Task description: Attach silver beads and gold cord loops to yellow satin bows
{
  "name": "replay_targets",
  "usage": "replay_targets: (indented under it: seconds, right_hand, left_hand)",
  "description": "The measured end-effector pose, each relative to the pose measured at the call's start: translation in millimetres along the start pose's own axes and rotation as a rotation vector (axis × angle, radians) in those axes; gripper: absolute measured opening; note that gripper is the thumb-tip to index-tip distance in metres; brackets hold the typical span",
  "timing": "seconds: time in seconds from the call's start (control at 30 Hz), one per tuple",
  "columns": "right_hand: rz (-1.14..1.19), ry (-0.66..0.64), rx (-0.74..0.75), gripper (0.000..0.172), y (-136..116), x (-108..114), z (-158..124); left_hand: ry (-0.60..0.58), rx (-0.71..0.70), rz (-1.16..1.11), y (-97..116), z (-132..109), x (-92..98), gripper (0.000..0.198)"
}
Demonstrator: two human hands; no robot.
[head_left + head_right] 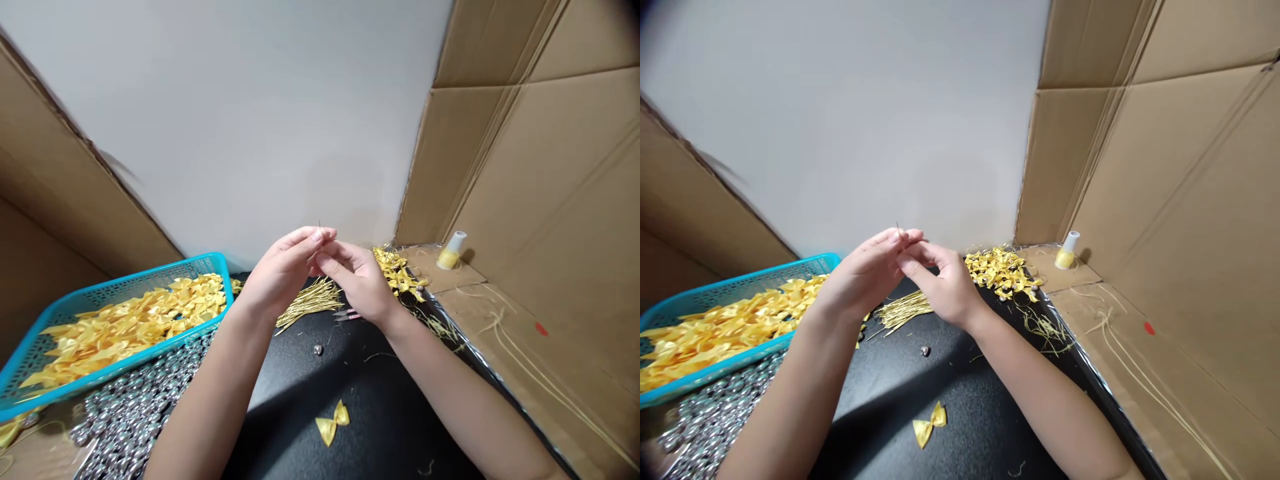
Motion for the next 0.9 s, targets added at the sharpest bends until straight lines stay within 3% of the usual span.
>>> replay_targets:
  seconds: [0.17,0.33,0.4,0.5,0.67,0.77,0.9]
  right_hand:
    - [-0.169,-0.105,-0.135,0.021,6,-3,-2]
    - [-0.288,-0.531,-0.466,0.018,34,-17,-16]
    - [-0.246,-0.618,-0.538,0.02,43,-18,-21]
    - [-0.162,-0.636,-0.578,0.018,52,-17,-23]
    - [-0.101,-0.597,-0.639,0.016,63,-15,-24]
    - [-0.127,-0.589,-0.646,0.012,66,-14,-25]
    - [-0.157,-0.637,-0.652,0.009,70,-16,-28]
  left_hand:
    - [0.115,0.009,-0.159,7,0,11.8,0.01]
    - [0.194,0.003,-0.291,19,-1,21.9,0.021]
    - [0.21,-0.039,-0.327,27,-2,28.5,0.028]
    - [0.232,-0.121,-0.327,40,-4,41.6,0.033]
    - [0.362,-0.175,-0.424,52,-12,66.1,0.033]
    - [0.369,-0.178,-0.481,56,-16,68.8,0.02]
    - [0.366,-0.184,-0.507,59,-18,67.3,0.028]
Point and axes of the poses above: each hand's wrist, its own z-axis towards the middle knuckle, its own x-axis out of the back of the hand, y = z × x, the point moved 8 cm from there along z, towards the middle knuckle, and after that the axes turned 11 degrees about z, right-handed, at the moved point
